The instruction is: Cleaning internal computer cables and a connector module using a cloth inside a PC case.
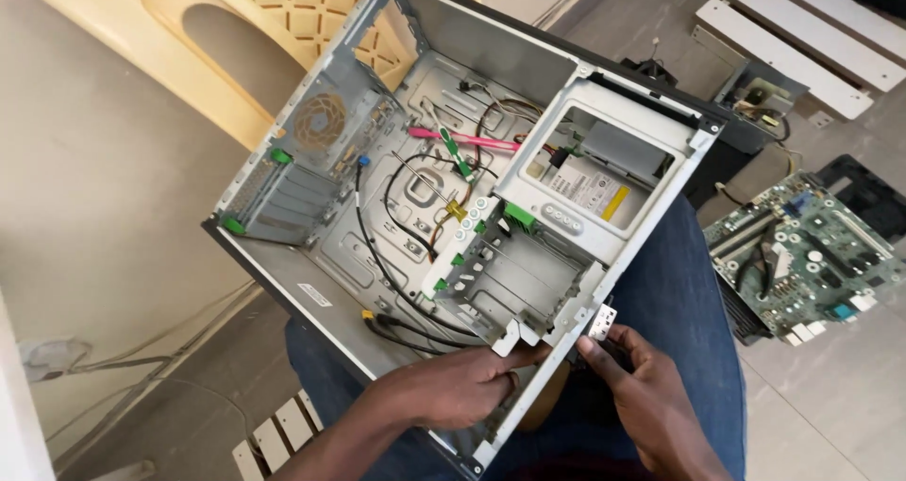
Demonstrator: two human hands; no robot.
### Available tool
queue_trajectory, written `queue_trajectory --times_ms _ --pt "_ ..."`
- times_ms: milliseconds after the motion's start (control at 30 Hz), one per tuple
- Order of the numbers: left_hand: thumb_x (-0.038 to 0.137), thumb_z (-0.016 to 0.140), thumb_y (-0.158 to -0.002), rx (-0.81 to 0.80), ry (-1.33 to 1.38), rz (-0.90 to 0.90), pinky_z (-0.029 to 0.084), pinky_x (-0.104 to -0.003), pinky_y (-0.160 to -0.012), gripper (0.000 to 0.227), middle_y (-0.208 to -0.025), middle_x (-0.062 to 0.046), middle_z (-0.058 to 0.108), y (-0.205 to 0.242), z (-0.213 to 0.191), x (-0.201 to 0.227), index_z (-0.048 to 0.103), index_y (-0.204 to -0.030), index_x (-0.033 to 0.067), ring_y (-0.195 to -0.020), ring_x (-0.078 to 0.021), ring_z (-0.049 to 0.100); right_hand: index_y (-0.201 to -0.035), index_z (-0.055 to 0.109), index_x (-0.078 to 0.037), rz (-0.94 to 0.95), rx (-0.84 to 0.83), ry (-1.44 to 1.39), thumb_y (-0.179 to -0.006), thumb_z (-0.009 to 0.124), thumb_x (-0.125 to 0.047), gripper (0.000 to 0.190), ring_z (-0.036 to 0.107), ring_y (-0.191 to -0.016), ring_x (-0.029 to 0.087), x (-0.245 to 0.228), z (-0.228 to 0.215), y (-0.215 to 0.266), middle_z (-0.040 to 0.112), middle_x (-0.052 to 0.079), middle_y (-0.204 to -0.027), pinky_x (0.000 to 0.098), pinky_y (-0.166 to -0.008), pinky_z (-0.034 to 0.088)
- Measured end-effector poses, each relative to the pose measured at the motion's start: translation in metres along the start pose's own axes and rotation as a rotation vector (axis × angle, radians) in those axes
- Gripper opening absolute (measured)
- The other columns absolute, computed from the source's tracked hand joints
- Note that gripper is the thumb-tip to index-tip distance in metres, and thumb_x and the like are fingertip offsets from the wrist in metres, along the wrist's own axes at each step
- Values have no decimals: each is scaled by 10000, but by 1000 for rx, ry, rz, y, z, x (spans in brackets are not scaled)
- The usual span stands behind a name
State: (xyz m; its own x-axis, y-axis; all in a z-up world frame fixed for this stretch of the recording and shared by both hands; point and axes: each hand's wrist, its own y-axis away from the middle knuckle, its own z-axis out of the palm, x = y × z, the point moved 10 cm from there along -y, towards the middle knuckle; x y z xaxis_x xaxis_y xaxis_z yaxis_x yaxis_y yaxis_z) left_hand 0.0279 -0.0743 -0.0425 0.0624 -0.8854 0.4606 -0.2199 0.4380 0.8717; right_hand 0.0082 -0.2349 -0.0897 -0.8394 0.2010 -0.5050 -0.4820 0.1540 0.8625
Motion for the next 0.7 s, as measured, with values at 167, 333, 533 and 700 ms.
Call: queue_trajectory --times_ms 167,333,533,700 --pt "291 287 -1035 73 69 213 445 -388 -800 459 -1077 -138 641 4 -2 19 435 -1466 235 -904 -272 593 -1241 693 26 -34 -113 -101 -951 659 -68 307 661 -1156 247 10 0 -14 747 159 -1220 369 -1067 485" --pt "422 236 -1080 49 57 124 411 -400 -675 403 -823 -92 546 18 -3 28 491 -1284 185 -703 -238 505 -1262 663 36 67 -118 -192 -971 620 -91 321 646 -1180 309 9 3 -2 721 188 -1253 448 -992 478" --pt "529 172 -1064 69 55 103 426 -400 -727 508 -872 -105 553 21 -3 29 505 -1125 150 -749 -256 539 -1303 659 0 -68 -122 -215 -940 627 -96 377 643 -1181 252 9 1 -20 713 142 -1241 389 -1027 483" --pt "495 162 -1089 64 51 117 438 -398 -697 487 -787 -77 504 24 -3 33 502 -1132 148 -674 -229 486 -1317 667 -7 -128 -92 -123 -904 658 -90 421 666 -1190 228 1 -1 -11 747 143 -1239 337 -1084 490"
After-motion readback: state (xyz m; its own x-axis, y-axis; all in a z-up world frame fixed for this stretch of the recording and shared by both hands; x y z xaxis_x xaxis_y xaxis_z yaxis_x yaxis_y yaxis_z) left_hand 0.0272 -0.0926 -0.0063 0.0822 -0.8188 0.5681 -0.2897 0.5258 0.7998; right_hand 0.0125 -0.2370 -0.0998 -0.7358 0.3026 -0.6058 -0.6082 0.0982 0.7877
